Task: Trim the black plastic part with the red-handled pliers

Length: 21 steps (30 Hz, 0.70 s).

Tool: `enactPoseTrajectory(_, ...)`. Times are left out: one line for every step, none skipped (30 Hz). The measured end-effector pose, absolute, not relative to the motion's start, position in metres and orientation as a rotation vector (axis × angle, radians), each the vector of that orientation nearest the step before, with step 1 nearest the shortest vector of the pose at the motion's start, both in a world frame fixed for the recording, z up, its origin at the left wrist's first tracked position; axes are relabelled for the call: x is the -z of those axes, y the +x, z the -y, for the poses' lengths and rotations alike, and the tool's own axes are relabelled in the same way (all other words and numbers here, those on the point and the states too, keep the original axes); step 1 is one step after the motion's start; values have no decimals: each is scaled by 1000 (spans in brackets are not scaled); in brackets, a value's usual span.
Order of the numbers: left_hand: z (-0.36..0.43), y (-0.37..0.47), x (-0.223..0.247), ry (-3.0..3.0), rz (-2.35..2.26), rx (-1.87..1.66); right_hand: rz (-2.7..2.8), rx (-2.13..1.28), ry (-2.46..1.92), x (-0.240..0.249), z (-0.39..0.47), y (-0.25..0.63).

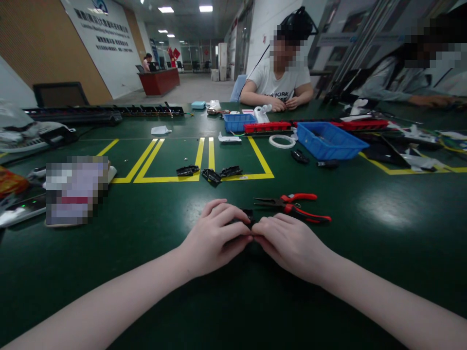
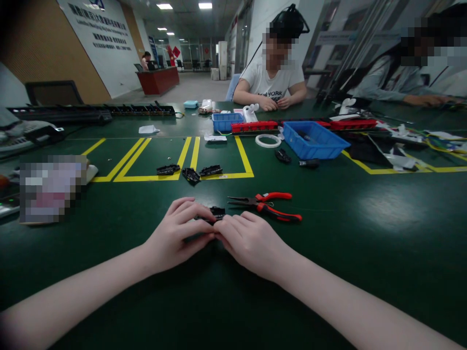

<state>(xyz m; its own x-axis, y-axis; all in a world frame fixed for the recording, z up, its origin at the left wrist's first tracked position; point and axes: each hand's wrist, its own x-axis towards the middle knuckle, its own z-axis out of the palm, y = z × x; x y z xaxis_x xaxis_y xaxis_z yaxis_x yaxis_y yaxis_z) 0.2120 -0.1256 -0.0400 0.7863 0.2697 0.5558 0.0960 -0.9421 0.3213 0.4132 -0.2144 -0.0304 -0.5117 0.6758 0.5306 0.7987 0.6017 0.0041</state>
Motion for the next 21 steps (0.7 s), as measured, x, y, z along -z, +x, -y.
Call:
enactPoseTrajectory(125,212,39,2658,-306,-909,2326,347,-1136,29,214,414)
enactPoseTrajectory(125,211,37,2616,-324,-906,2308,365,-1101,28,214,415)
enactPoseTrajectory(124,211,36,2578,-332,-898,2293,393,-1069,28,213,416)
enactPoseTrajectory(124,210,35,2546,-331,-883,2280,423,-1041,28,213,417)
enactPoseTrajectory(124,210,33,2521,-328,-863,2267,439,-1020,28,212,418)
enactPoseTrajectory(124,210,32,2503,-325,-843,2255,426,-1011,28,212,418)
enactPoseTrajectory(124,211,31,2492,-323,-827,2239,382,-1007,29,212,419)
enactPoseTrajectory(124,211,31,2487,-334,-815,2218,314,-1014,29,212,419)
enactPoseTrajectory(124,211,30,2492,-359,-806,2188,240,-1025,30,212,419)
enactPoseTrajectory(123,211,30,2504,-400,-801,2155,177,-1041,30,213,419)
enactPoseTrajectory(123,211,31,2522,-451,-798,2123,135,-1061,30,213,419)
enactPoseTrajectory(122,211,32,2542,-510,-790,2101,117,-1083,31,213,419)
enactPoseTrajectory(120,211,33,2562,-573,-776,2088,120,-1101,31,213,420)
enactPoseTrajectory(119,211,35,2580,-629,-751,2086,132,-1115,32,213,422)
enactPoseTrajectory(117,211,36,2596,-674,-716,2089,145,-1124,33,212,423)
enactPoseTrajectory(115,211,38,2609,-709,-669,2095,156,-1136,34,211,425)
enactPoseTrajectory(114,212,40,2621,-730,-616,2100,165,-1146,34,210,428)
enactPoseTrajectory(113,212,41,2630,-738,-567,2107,174,-1158,35,209,430)
enactPoseTrajectory(113,212,42,2636,-729,-523,2115,181,-1170,36,208,432)
enactPoseTrajectory(113,213,42,2640,-708,-491,2129,186,-1179,37,207,434)
enactPoseTrajectory(113,213,43,2640,-677,-474,2143,191,-1182,37,207,435)
